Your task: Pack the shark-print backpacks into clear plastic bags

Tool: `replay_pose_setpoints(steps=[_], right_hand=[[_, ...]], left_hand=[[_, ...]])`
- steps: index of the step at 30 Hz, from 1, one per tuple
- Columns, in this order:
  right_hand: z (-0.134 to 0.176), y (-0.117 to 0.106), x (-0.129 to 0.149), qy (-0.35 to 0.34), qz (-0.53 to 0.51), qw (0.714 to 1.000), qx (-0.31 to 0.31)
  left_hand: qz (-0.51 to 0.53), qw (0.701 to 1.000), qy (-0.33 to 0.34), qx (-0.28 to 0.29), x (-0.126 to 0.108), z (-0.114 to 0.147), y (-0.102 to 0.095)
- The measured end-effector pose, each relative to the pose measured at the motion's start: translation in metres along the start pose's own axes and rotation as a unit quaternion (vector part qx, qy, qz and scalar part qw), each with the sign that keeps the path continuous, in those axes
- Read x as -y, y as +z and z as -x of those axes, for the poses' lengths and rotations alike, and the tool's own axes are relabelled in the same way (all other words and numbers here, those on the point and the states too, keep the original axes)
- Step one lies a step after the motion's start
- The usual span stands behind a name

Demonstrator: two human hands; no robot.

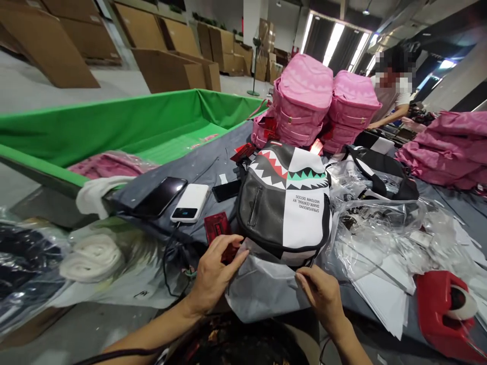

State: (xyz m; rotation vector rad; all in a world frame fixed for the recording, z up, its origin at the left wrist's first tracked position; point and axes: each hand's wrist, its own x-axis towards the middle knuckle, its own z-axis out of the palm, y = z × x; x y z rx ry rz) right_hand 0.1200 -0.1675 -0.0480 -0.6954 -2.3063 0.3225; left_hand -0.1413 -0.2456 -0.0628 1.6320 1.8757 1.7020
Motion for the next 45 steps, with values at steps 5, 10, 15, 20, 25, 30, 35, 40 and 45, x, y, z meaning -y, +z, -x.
replay_pose_setpoints(steps=[5,10,15,20,25,30,35,40,45], right_hand=[[-0.001,0.004,0.003,-0.014,0.019,1.000,-0.012],[0.003,-0.004,0.001,0.001,0.044,0.999,-0.005],[0.033,-0.034,-0.014,0.250,-0.065,0.966,0.030],[0.044,-0.030,-0.024,0.353,-0.214,0.909,-0.054],[0.016,0.012,-0.031,0.306,-0.156,0.919,-0.195],[0.000,0.032,-0.046,0.222,-0.045,0.945,-0.237],[0.019,0.017,-0.034,0.159,0.113,0.936,-0.292],[0.029,0.014,-0.007,-0.040,0.191,0.971,-0.140],[0.016,0.006,-0.021,-0.140,0.178,0.972,-0.065]], left_hand=[[0.007,0.949,0.282,0.140,-0.032,0.001,0.011],[-0.032,0.930,0.297,0.212,-0.031,-0.004,0.044],[-0.001,0.933,0.313,0.179,-0.014,0.003,0.053],[0.049,0.911,0.368,0.180,0.003,0.006,0.049],[0.033,0.891,0.402,0.208,0.017,0.009,0.043],[-0.043,0.884,0.393,0.249,0.009,0.007,0.039],[-0.078,0.888,0.398,0.216,-0.006,0.002,0.042],[-0.063,0.899,0.379,0.209,-0.011,0.002,0.044],[-0.060,0.917,0.364,0.149,0.002,0.021,0.037]])
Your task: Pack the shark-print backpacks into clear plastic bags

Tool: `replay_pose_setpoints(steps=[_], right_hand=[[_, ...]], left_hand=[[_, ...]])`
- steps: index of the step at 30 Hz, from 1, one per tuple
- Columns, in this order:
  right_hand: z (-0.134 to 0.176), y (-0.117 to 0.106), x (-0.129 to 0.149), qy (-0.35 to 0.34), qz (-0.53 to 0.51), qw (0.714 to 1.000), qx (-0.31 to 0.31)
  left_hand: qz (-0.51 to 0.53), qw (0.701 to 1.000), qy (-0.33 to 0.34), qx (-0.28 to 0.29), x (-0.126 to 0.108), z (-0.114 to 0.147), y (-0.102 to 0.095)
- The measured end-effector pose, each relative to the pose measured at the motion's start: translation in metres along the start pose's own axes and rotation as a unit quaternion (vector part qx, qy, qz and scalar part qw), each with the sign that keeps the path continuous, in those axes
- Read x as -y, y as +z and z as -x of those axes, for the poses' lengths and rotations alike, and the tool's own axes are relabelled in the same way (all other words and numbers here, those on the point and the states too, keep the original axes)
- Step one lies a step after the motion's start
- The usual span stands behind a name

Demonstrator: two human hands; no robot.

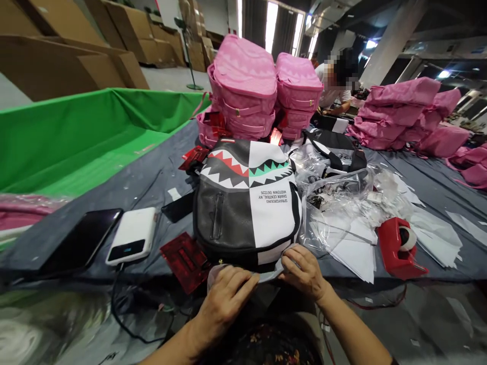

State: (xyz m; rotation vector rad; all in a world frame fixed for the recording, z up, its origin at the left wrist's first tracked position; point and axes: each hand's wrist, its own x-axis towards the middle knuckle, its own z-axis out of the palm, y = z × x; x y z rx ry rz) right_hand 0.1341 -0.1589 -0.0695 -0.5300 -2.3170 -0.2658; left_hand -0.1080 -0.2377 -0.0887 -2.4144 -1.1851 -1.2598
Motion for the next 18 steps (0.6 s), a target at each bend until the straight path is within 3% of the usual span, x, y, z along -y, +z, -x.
replay_pose_setpoints(steps=[4,8,13,18], right_hand=[[0.003,-0.005,-0.023,-0.087,-0.045,0.994,0.053],[0.006,-0.006,-0.037,-0.115,-0.075,0.988,0.076],[-0.009,-0.007,-0.044,-0.128,-0.101,0.980,0.117],[-0.029,-0.009,-0.040,-0.112,-0.067,0.970,0.204]], left_hand=[[-0.078,0.993,-0.089,-0.025,-0.016,0.020,0.000],[-0.100,0.985,-0.124,-0.059,-0.021,0.017,0.006],[-0.126,0.988,-0.048,-0.076,0.006,0.008,0.009],[-0.072,0.993,0.088,-0.019,0.035,0.005,0.001]])
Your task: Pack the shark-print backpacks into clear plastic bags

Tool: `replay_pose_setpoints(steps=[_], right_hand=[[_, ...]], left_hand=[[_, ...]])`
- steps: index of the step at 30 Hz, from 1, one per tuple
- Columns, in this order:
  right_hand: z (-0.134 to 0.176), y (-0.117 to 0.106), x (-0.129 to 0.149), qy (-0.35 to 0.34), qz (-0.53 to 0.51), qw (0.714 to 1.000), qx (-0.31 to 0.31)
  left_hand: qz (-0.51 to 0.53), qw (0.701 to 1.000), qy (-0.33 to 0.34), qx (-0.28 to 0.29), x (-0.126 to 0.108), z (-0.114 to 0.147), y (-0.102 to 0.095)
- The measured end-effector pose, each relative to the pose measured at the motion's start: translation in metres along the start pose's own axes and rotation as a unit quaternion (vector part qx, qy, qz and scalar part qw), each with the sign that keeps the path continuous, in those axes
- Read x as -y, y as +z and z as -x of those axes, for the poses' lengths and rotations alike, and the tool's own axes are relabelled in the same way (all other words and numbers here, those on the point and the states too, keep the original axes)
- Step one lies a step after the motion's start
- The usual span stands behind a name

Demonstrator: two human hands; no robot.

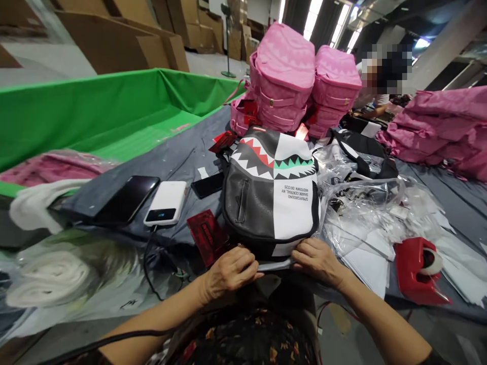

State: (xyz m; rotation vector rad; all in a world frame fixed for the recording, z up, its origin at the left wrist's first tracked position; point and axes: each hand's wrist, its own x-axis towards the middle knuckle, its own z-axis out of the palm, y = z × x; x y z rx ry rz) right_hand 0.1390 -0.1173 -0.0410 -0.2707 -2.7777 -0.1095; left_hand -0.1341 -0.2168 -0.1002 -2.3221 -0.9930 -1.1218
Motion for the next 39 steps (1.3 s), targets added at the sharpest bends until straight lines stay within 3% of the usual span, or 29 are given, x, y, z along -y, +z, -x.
replay_pose_setpoints(steps=[5,10,13,15,17,19,22,24,26,29,31,32,34,36,39], right_hand=[[-0.017,-0.024,-0.008,-0.020,-0.039,0.997,0.070],[-0.054,-0.089,-0.017,-0.025,-0.095,0.991,0.096],[-0.077,-0.119,-0.018,-0.010,-0.054,0.998,0.016],[-0.090,-0.127,-0.016,0.023,-0.015,0.996,-0.083],[-0.099,-0.126,-0.011,0.072,0.017,0.979,-0.189],[-0.104,-0.121,-0.005,0.100,0.038,0.962,-0.250],[-0.100,-0.112,0.001,0.060,0.049,0.971,-0.226],[-0.093,-0.108,0.001,0.010,0.057,0.976,-0.210],[-0.086,-0.103,-0.003,-0.009,0.070,0.966,-0.249],[-0.079,-0.096,-0.006,0.013,0.077,0.941,-0.328],[-0.077,-0.090,-0.003,0.003,0.062,0.947,-0.315],[-0.077,-0.087,-0.001,-0.011,0.053,0.956,-0.289],[-0.075,-0.082,0.004,-0.043,0.046,0.971,-0.228],[-0.071,-0.078,0.008,-0.079,0.055,0.978,-0.186],[-0.061,-0.069,0.009,-0.121,0.061,0.974,-0.179]], left_hand=[[0.046,0.995,0.035,0.082,0.016,-0.016,-0.016],[0.065,0.988,0.018,0.137,0.034,-0.065,-0.064],[0.079,0.988,-0.017,0.133,0.041,-0.105,-0.097],[0.070,0.991,-0.036,0.104,0.044,-0.129,-0.110],[0.038,0.995,-0.053,0.072,0.048,-0.145,-0.113],[-0.018,0.998,-0.060,0.028,0.052,-0.153,-0.107],[-0.106,0.991,-0.047,-0.063,0.055,-0.152,-0.095],[-0.121,0.988,-0.013,-0.092,0.050,-0.148,-0.091],[-0.090,0.994,0.020,-0.064,0.041,-0.144,-0.093],[-0.009,0.997,0.015,0.075,0.028,-0.137,-0.104],[0.015,0.988,0.011,0.153,0.027,-0.131,-0.111],[0.013,0.986,0.021,0.164,0.029,-0.127,-0.113],[-0.014,0.990,0.058,0.127,0.036,-0.116,-0.112],[-0.045,0.993,0.094,0.055,0.040,-0.105,-0.106],[-0.077,0.993,0.092,-0.014,0.031,-0.086,-0.090]])
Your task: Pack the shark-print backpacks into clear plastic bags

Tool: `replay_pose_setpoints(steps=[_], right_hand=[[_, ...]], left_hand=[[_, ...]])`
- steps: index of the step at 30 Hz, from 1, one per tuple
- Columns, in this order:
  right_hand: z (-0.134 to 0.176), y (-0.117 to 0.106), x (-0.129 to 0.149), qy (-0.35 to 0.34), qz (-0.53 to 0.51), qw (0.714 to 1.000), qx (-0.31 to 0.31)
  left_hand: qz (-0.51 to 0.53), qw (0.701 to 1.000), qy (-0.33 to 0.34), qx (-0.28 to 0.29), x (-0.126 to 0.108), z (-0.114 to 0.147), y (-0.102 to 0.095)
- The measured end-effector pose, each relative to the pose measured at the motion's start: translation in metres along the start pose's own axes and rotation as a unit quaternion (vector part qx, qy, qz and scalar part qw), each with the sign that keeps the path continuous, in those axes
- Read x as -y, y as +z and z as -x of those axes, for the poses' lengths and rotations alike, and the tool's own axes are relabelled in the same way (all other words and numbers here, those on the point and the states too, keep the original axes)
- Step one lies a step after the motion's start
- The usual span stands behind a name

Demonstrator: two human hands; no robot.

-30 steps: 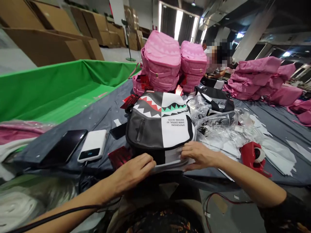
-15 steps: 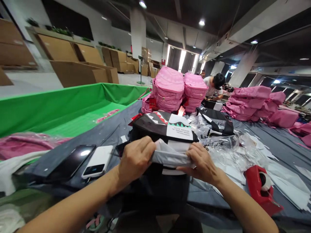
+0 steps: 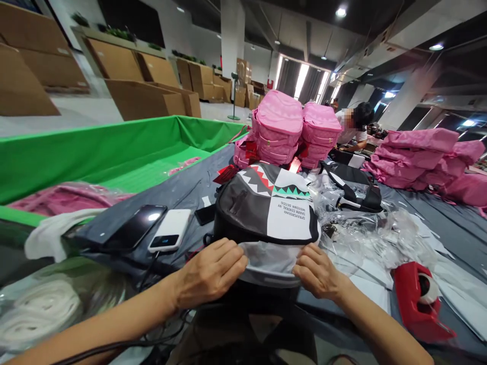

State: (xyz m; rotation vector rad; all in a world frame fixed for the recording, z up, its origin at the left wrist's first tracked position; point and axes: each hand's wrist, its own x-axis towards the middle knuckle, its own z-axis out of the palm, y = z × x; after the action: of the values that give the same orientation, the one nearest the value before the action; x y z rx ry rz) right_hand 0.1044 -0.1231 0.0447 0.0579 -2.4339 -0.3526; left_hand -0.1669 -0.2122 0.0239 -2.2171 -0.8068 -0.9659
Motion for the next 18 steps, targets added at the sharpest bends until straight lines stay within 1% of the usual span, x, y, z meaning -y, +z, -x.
replay_pose_setpoints(steps=[1,2,5,7,9,10,12,13,14,16,17,18], right_hand=[[0.005,0.003,0.001,0.001,0.006,1.000,-0.015],[0.011,0.008,0.004,0.011,0.016,0.999,-0.032],[0.035,0.031,0.015,0.065,0.052,0.995,-0.057],[0.053,0.047,0.026,0.093,0.056,0.993,-0.044],[0.070,0.056,0.035,0.112,0.040,0.993,-0.015],[0.077,0.057,0.039,0.121,0.022,0.992,0.006],[0.084,0.052,0.042,0.140,-0.030,0.989,0.043],[0.084,0.046,0.042,0.156,-0.056,0.985,0.056],[0.082,0.041,0.041,0.171,-0.073,0.980,0.067],[0.072,0.032,0.039,0.190,-0.071,0.975,0.085],[0.066,0.029,0.037,0.191,-0.054,0.975,0.103],[0.060,0.028,0.036,0.184,-0.033,0.974,0.125]], left_hand=[[-0.004,1.000,-0.016,0.004,-0.008,0.005,0.005],[-0.005,0.999,-0.032,0.019,-0.018,0.010,0.009],[-0.004,0.995,-0.061,0.075,-0.042,0.026,0.026],[-0.012,0.994,-0.064,0.084,-0.054,0.037,0.039],[-0.031,0.992,-0.079,0.092,-0.063,0.046,0.052],[-0.036,0.990,-0.094,0.099,-0.067,0.051,0.057],[-0.019,0.986,-0.132,0.100,-0.074,0.058,0.062],[0.006,0.985,-0.148,0.090,-0.076,0.061,0.061],[0.038,0.983,-0.164,0.068,-0.077,0.063,0.059],[0.098,0.974,-0.205,0.026,-0.075,0.065,0.053],[0.113,0.968,-0.225,0.018,-0.074,0.065,0.050],[0.116,0.964,-0.239,0.023,-0.072,0.063,0.048]])
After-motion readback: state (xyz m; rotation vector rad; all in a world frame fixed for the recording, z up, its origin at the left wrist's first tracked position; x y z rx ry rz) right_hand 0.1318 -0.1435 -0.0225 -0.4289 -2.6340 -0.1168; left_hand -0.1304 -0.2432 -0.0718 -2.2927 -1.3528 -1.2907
